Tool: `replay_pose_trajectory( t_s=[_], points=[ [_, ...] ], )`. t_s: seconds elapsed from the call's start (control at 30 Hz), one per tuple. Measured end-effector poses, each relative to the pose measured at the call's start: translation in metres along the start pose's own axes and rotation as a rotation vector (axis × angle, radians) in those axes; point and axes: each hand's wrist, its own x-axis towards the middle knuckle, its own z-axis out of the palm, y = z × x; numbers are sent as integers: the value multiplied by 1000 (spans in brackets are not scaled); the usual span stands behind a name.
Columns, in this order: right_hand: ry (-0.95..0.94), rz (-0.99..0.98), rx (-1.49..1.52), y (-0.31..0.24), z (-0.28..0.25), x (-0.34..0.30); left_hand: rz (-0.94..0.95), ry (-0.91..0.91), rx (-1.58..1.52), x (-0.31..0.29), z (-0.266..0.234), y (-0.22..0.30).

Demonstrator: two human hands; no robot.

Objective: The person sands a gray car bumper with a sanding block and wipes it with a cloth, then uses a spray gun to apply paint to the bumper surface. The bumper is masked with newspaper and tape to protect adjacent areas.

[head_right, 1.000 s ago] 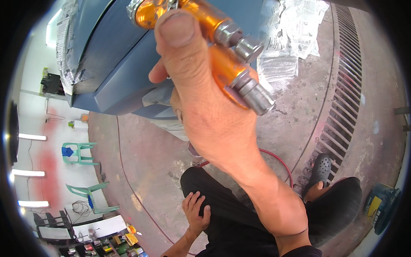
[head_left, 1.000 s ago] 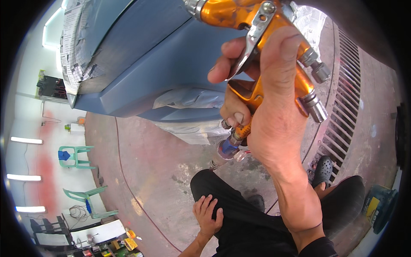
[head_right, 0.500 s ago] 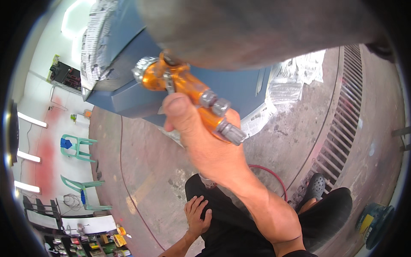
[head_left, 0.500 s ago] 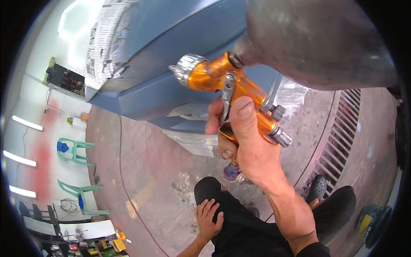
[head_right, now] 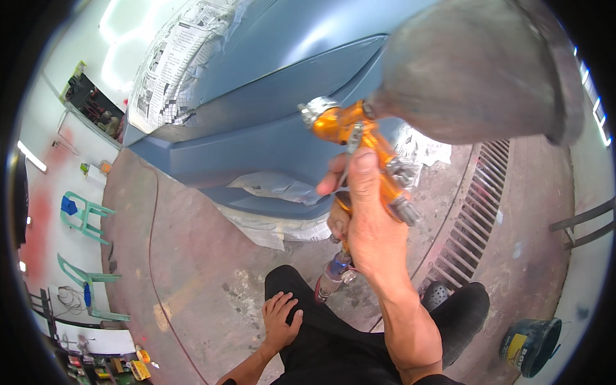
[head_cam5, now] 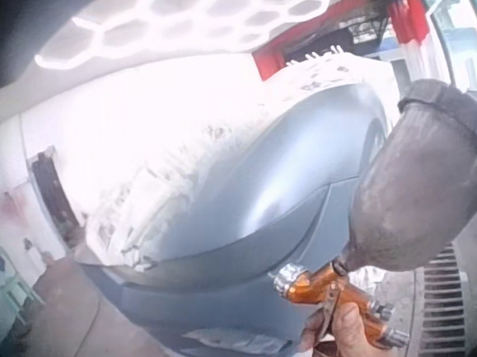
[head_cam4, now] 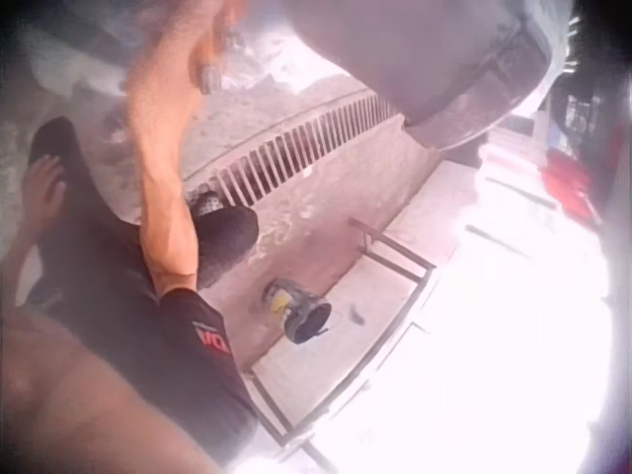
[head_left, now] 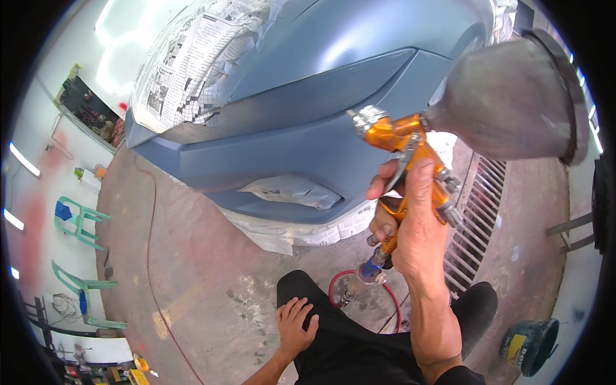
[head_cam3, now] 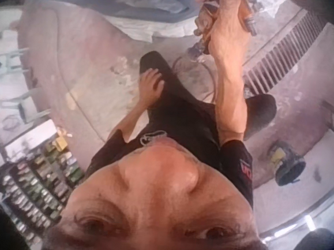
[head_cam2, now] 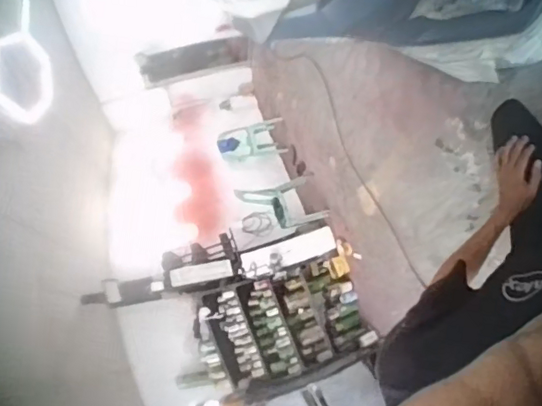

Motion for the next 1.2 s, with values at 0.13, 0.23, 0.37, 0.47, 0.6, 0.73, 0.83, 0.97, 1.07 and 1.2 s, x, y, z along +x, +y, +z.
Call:
replay_pose_trajectory(
  t_s=[0.13,0.23,0.37,0.47,0.6,0.73,0.83,0.97,1.07,1.2],
  points=[
    [-105,35,-91,-12,13,2,22,20,-10,6,9,-2],
    [-90,-22,-139,-18,13,5,35,27,-26,11,12,1],
    [52,-99,-176,-23,10,8,38,24,-39,16,14,1],
    [115,-128,-131,-23,10,10,40,27,-37,17,13,1],
    [40,-87,-178,-24,15,7,43,29,-38,17,14,-1],
    [-77,-79,-254,-14,28,4,33,20,-43,18,16,-2],
    [-162,-69,-243,-15,42,-6,32,35,-42,19,12,-2],
    [-229,-15,-224,-16,48,-11,33,31,-44,20,15,-2],
    [-229,-33,-244,-19,47,-9,34,26,-55,21,16,-1],
    [-150,-76,-272,-27,41,-1,29,26,-67,22,17,-1]
  ],
)
